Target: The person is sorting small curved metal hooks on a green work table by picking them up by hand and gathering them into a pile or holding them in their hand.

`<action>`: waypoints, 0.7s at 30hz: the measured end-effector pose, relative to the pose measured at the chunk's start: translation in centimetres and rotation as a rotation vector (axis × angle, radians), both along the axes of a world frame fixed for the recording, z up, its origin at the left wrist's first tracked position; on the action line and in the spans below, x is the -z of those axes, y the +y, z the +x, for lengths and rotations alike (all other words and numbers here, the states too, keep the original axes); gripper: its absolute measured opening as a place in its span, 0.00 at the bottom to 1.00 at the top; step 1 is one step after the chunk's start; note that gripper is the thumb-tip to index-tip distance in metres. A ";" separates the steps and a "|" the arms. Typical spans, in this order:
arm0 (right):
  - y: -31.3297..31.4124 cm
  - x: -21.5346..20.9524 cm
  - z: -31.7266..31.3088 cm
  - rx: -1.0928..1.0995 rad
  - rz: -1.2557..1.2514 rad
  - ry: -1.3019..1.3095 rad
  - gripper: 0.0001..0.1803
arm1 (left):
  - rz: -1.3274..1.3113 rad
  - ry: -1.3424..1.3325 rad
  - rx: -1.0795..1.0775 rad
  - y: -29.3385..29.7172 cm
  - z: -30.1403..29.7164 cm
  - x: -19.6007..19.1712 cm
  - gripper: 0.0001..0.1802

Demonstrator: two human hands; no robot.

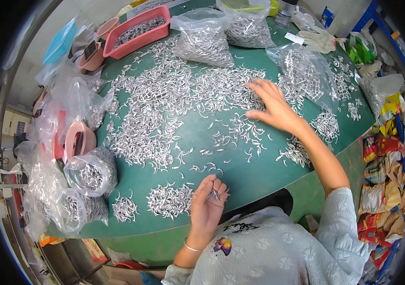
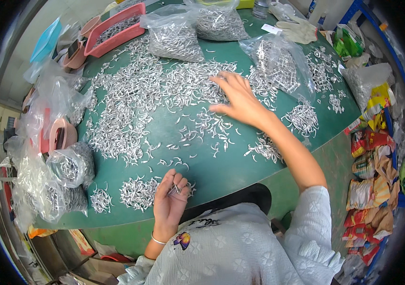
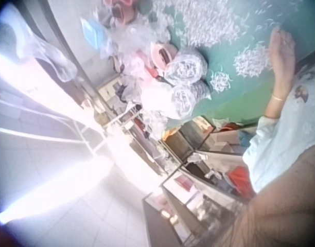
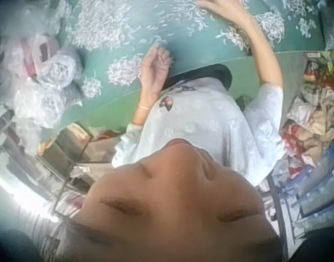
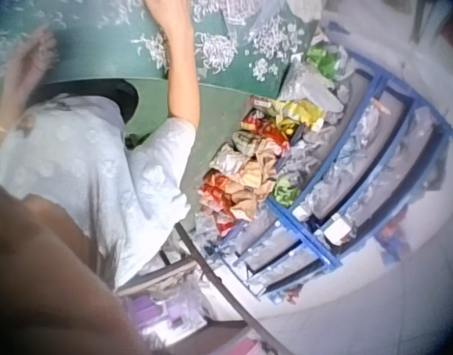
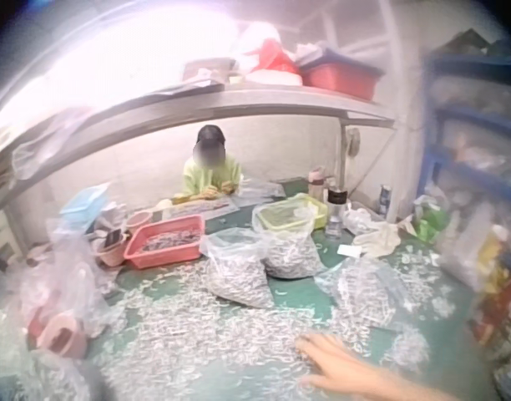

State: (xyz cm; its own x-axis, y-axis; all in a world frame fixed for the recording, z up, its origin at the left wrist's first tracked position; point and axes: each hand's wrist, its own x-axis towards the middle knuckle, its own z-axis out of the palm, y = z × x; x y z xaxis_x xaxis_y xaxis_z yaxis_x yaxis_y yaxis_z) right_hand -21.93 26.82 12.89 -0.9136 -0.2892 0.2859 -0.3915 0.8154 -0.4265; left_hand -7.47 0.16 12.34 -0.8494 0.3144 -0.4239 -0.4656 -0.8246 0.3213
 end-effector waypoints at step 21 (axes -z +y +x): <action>-8.1 4.6 -2.4 0.039 0.163 0.068 0.42 | 0.018 -0.011 -0.042 -1.0 0.0 0.9 0.11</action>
State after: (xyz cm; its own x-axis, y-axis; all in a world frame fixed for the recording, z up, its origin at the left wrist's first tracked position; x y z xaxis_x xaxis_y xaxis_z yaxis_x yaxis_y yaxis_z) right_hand -24.38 18.74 8.27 -0.9052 -0.3012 0.2997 -0.3814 0.8869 -0.2607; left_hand -7.51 -0.87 11.47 -0.8574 0.2861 -0.4279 -0.4338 -0.8492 0.3013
